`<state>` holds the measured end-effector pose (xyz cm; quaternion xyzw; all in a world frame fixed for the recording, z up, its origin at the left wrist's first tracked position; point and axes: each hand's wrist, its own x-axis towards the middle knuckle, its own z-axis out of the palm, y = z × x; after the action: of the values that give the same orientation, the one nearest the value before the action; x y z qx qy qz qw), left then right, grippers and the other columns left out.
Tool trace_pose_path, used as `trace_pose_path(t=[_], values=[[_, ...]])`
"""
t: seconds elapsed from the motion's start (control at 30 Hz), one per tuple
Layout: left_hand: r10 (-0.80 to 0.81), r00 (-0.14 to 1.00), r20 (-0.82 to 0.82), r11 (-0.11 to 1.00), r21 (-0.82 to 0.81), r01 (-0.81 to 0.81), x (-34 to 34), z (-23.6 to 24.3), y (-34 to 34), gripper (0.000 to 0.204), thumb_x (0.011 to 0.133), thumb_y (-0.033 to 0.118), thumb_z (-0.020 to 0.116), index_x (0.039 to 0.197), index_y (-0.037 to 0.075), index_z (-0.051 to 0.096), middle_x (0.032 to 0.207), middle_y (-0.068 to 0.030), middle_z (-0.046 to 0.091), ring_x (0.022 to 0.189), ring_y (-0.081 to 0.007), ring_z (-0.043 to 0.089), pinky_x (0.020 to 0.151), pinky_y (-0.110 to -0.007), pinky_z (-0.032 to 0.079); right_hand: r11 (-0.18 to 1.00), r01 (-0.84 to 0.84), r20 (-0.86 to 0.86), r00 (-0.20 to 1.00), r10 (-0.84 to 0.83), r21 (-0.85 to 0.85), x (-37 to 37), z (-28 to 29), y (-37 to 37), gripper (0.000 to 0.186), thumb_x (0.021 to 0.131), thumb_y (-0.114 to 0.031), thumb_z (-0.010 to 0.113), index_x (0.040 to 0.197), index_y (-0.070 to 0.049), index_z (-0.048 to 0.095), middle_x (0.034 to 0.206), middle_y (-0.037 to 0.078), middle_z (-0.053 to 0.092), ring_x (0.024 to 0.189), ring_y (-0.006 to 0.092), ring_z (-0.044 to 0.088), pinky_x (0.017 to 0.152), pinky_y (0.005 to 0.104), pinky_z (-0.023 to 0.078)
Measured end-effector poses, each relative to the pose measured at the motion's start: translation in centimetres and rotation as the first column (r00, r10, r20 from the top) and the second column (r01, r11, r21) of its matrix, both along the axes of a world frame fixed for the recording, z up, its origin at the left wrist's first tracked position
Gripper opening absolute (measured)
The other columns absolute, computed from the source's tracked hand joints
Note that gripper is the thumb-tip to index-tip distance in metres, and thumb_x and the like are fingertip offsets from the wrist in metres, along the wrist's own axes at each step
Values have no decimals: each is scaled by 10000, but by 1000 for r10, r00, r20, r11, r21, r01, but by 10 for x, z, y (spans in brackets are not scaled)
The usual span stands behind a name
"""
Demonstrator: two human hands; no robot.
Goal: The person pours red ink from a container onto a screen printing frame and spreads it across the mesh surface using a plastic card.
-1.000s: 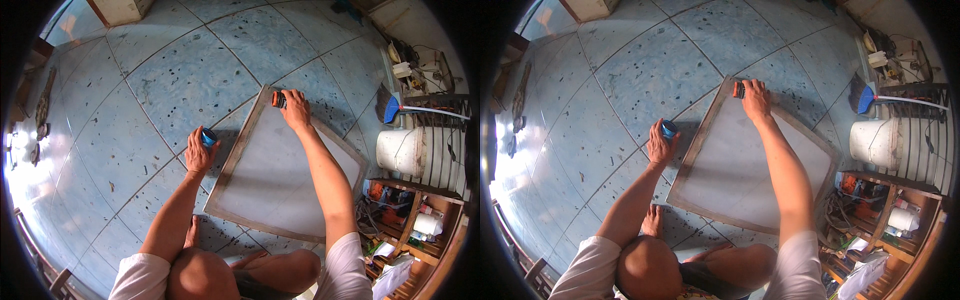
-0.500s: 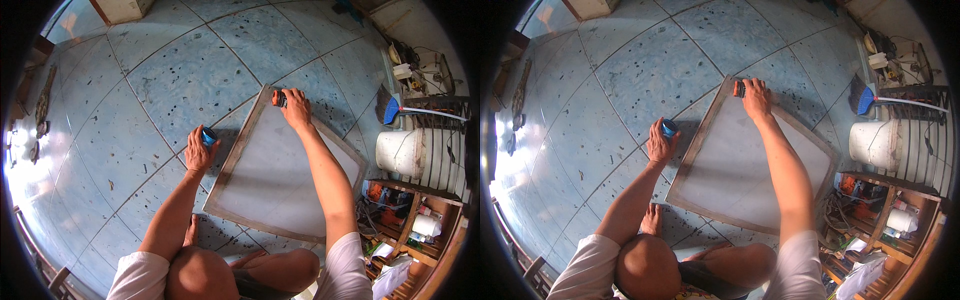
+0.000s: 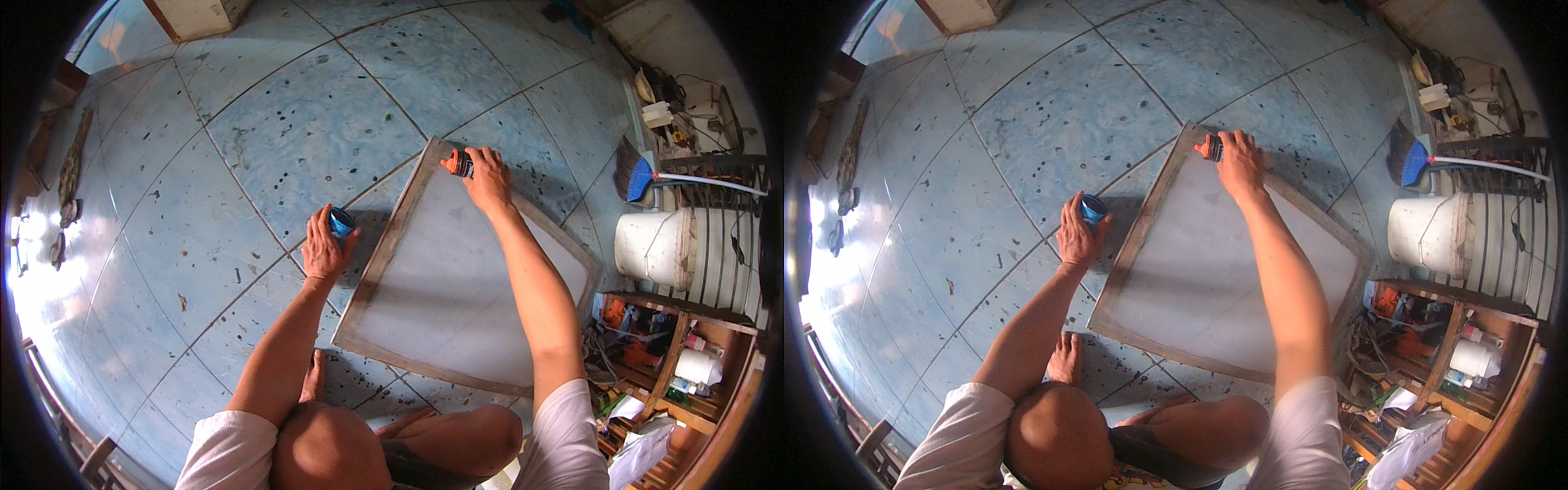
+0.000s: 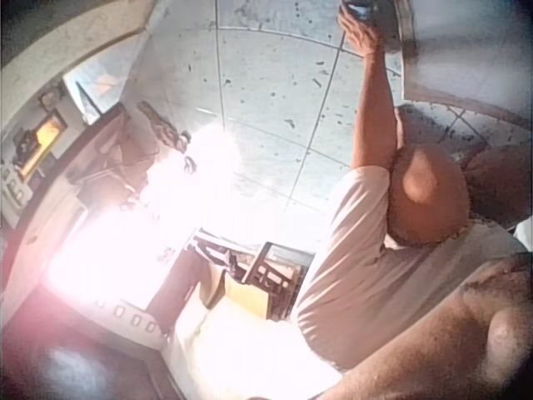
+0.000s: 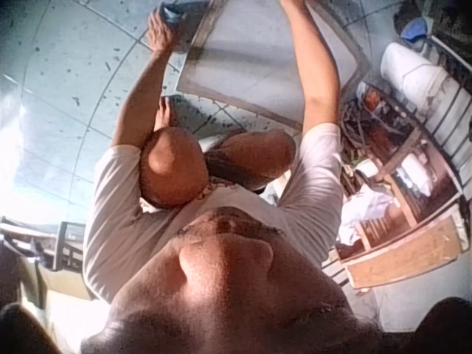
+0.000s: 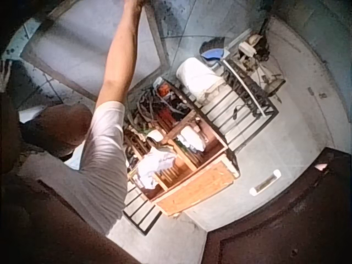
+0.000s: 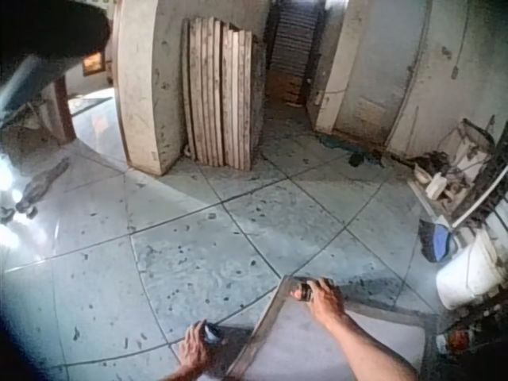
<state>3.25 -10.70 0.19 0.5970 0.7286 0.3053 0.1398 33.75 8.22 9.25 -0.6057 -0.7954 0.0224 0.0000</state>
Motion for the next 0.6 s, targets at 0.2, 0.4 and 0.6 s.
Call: trace_pose_path(t=[0.2, 0.4, 0.6], values=[[-13, 1000, -9, 999, 38, 13, -1, -6, 1, 806, 892, 460, 767, 1484, 45, 410, 1360, -182, 553, 1238, -384, 570, 934, -475, 535, 998, 56, 6, 998, -56, -2, 32, 2, -11, 574, 831, -107, 804, 1357, -152, 580, 1310, 86, 574, 1284, 325, 534, 1020, 503, 488], [-22, 999, -29, 998, 53, 24, -2, -7, 0, 809, 894, 441, 769, 1489, 48, 386, 1352, -189, 553, 1223, -395, 577, 919, -482, 534, 997, 79, 41, 996, -79, 1, 42, 8, -21, 573, 833, -113, 805, 1359, -150, 579, 1327, 83, 565, 1300, 321, 528, 1039, 501, 480], [-15, 1000, -26, 998, 59, 17, -1, -6, 1, 801, 891, 437, 773, 1485, 47, 403, 1363, -187, 553, 1230, -396, 576, 929, -478, 533, 994, 104, 43, 994, -104, 24, 65, 5, -29, 582, 829, -107, 807, 1362, -152, 577, 1335, 85, 562, 1296, 320, 531, 1047, 492, 479]])
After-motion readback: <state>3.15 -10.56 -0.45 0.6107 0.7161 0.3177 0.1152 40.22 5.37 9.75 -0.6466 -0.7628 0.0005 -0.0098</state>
